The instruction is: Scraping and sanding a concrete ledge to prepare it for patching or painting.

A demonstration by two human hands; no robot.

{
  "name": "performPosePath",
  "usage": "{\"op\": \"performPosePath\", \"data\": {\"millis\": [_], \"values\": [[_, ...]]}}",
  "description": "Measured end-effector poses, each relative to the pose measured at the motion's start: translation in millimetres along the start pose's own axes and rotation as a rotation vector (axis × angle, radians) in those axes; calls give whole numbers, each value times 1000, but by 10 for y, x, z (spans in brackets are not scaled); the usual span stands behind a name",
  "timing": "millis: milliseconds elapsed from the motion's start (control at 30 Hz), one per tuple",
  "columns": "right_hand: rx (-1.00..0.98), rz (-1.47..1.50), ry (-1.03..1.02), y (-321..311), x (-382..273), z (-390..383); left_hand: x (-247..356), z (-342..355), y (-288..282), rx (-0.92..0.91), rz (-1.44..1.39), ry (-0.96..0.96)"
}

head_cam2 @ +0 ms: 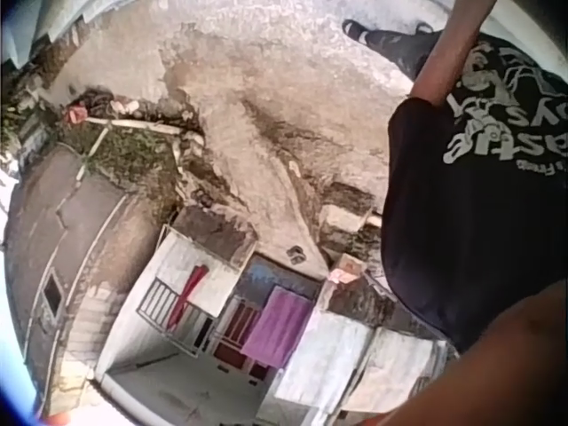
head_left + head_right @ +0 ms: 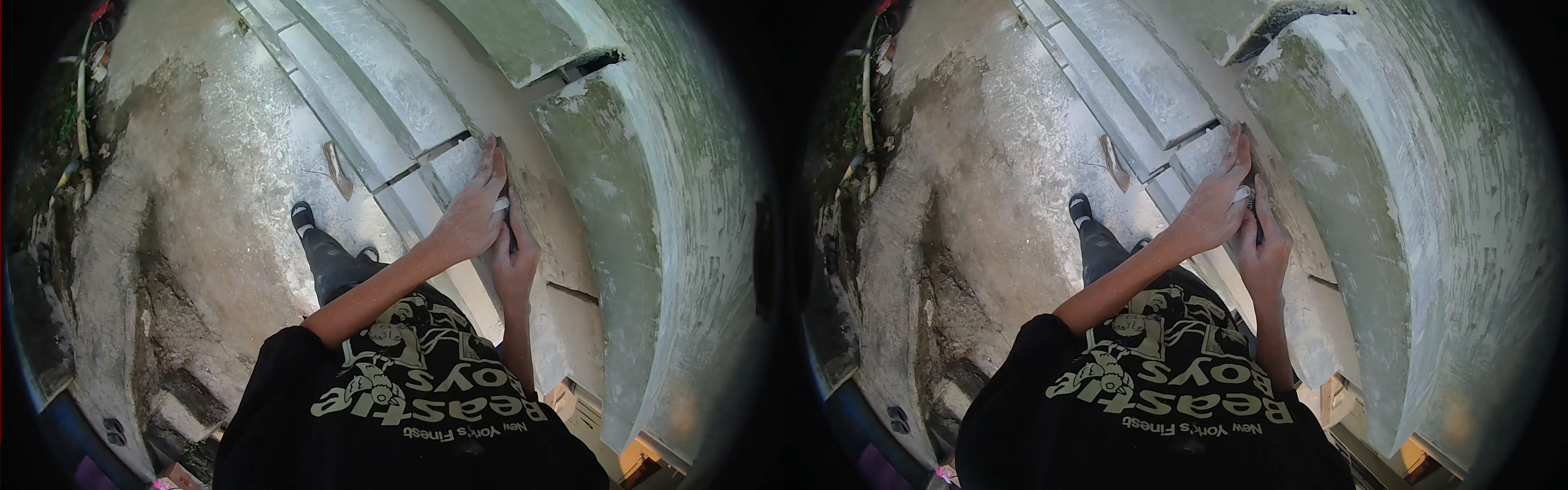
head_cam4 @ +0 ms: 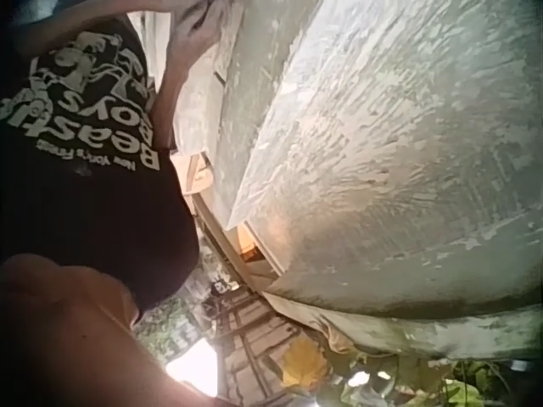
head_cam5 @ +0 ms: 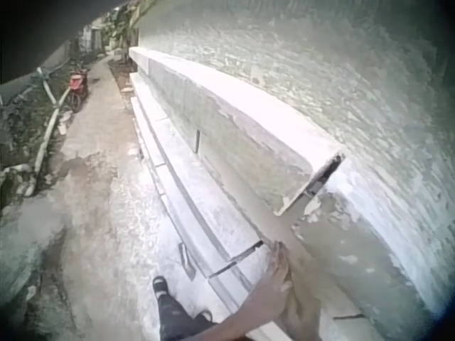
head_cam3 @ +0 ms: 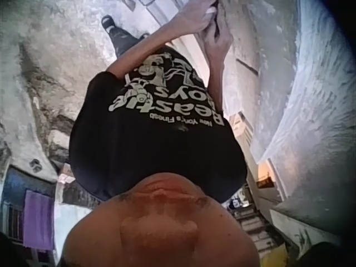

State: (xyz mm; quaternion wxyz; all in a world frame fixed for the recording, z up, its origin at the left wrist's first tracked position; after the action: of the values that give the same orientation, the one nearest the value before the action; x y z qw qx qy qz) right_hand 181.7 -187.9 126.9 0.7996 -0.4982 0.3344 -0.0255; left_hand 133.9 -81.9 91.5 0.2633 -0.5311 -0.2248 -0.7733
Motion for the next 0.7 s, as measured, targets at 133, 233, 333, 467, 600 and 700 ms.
{"op": "performPosePath", "data": {"millis": [133, 233, 333, 467, 600, 700], "values": [[-17, 16, -11, -68, 71, -57, 19, -72, 142, -113, -7, -50], [-22, 1, -38, 79, 13, 97, -28, 67, -27, 14, -18, -3], [-13, -37, -66, -54, 16, 10, 5, -66, 91, -75, 36, -32], [-108, 9, 67, 21, -31, 150, -30, 95, -62, 64, -1, -28], [-93, -3, 1, -22, -24, 65, 21, 1, -44, -2, -60, -77], [-95, 20, 1, -20, 26, 47, -12, -48, 17, -45, -48, -101]]}}
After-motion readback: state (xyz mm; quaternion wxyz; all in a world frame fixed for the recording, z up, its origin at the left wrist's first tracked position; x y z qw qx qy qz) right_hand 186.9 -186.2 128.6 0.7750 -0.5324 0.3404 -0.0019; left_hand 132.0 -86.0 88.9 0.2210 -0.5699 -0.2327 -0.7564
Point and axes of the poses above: each hand's wrist, its own z-axis towards the middle knuckle, its own y-axis out of the palm, x = y × z, the point moved 7 cm from there along z, towards the middle knuckle, and after that the axes turned 8 degrees about -z, right-handed, at the moved point
